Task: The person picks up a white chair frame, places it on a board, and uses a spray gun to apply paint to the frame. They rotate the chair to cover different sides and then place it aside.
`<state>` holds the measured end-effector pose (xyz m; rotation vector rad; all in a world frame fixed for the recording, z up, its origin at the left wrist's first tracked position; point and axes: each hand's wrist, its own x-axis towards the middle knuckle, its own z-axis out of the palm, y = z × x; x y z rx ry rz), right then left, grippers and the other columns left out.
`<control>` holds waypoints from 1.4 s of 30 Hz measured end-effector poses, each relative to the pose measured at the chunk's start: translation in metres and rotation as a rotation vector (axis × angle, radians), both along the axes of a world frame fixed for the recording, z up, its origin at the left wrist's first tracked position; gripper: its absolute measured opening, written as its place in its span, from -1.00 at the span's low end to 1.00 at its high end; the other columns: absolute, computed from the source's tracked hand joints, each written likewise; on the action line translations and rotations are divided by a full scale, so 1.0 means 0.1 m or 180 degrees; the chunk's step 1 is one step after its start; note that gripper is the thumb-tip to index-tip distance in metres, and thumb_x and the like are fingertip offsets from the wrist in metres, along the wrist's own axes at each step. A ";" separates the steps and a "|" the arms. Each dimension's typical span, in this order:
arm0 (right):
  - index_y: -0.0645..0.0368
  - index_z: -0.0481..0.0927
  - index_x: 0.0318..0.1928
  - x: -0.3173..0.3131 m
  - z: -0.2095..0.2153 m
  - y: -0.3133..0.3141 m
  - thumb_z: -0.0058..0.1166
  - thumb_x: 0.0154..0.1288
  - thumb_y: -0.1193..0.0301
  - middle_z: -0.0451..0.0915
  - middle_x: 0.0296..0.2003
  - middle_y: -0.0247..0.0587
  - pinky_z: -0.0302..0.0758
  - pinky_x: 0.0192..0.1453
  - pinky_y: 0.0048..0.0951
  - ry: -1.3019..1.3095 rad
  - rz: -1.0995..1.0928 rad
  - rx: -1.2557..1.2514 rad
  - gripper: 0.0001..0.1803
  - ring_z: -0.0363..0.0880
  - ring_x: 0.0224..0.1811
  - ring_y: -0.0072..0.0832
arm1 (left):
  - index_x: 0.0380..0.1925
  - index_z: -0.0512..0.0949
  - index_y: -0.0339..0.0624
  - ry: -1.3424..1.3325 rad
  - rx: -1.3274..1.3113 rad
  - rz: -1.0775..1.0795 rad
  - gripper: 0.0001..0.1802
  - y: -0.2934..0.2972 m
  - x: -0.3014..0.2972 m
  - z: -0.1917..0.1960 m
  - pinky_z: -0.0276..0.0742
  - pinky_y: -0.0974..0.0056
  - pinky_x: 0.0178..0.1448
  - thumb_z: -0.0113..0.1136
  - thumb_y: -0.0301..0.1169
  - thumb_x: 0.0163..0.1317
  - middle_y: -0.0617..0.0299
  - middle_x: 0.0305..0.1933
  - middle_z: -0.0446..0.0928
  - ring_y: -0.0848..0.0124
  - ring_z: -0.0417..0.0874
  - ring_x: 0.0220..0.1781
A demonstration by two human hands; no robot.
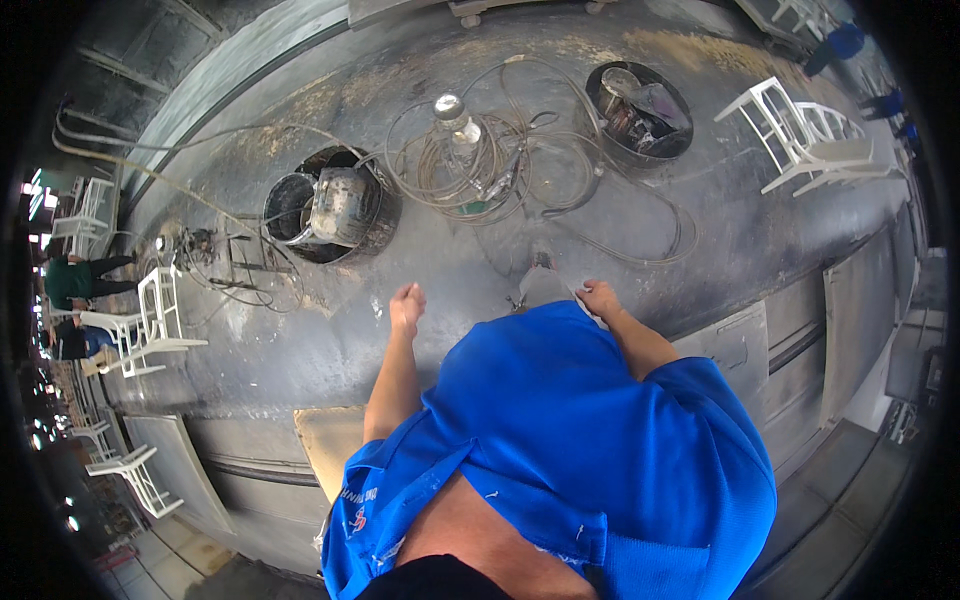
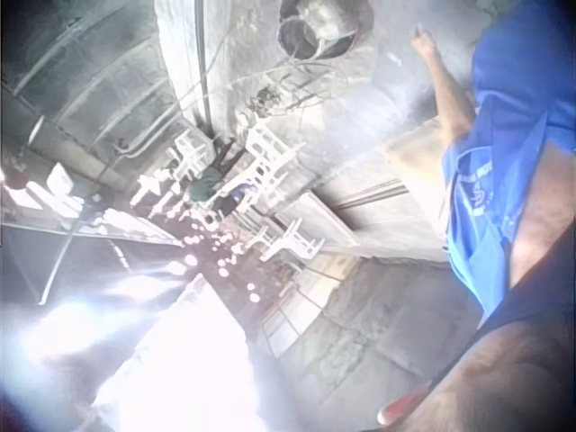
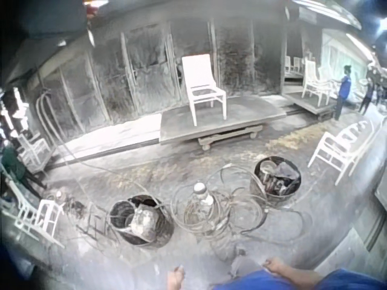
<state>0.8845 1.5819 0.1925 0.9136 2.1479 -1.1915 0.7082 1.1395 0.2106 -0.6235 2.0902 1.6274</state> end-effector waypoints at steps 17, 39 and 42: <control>0.22 0.20 0.56 -2.15 0.63 1.17 0.38 0.31 0.12 0.41 0.40 0.12 0.35 0.49 -0.20 0.1194 -0.1645 -0.0943 -0.04 0.37 0.47 -0.14 | 0.30 0.43 -0.11 0.0726 -0.2488 -0.2292 -0.31 2.68 -1.23 0.43 0.47 -0.04 0.39 0.43 -0.19 0.20 -0.06 0.33 0.49 0.04 0.54 0.36; 0.16 0.69 0.07 -2.84 2.28 0.73 0.19 0.51 0.38 0.74 -0.12 -0.34 0.57 0.00 -0.48 0.2153 0.0392 -0.3286 -0.78 0.63 -0.13 -0.62 | -0.07 0.63 -0.20 0.2596 -0.2938 -0.1890 -0.71 1.98 -1.50 1.47 0.45 -0.03 0.01 0.29 -0.34 0.24 0.05 -0.20 0.65 0.05 0.69 -0.12; 0.22 0.70 0.13 -2.88 2.99 0.65 0.25 0.36 0.43 0.74 -0.02 -0.18 0.56 0.13 -0.34 0.3055 0.1652 -0.3510 -0.64 0.68 -0.04 -0.39 | -0.06 0.63 -0.22 0.3025 -0.2665 -0.1743 -0.72 1.80 -1.41 2.26 0.49 0.00 0.01 0.33 -0.40 0.25 0.04 -0.18 0.67 0.02 0.69 -0.11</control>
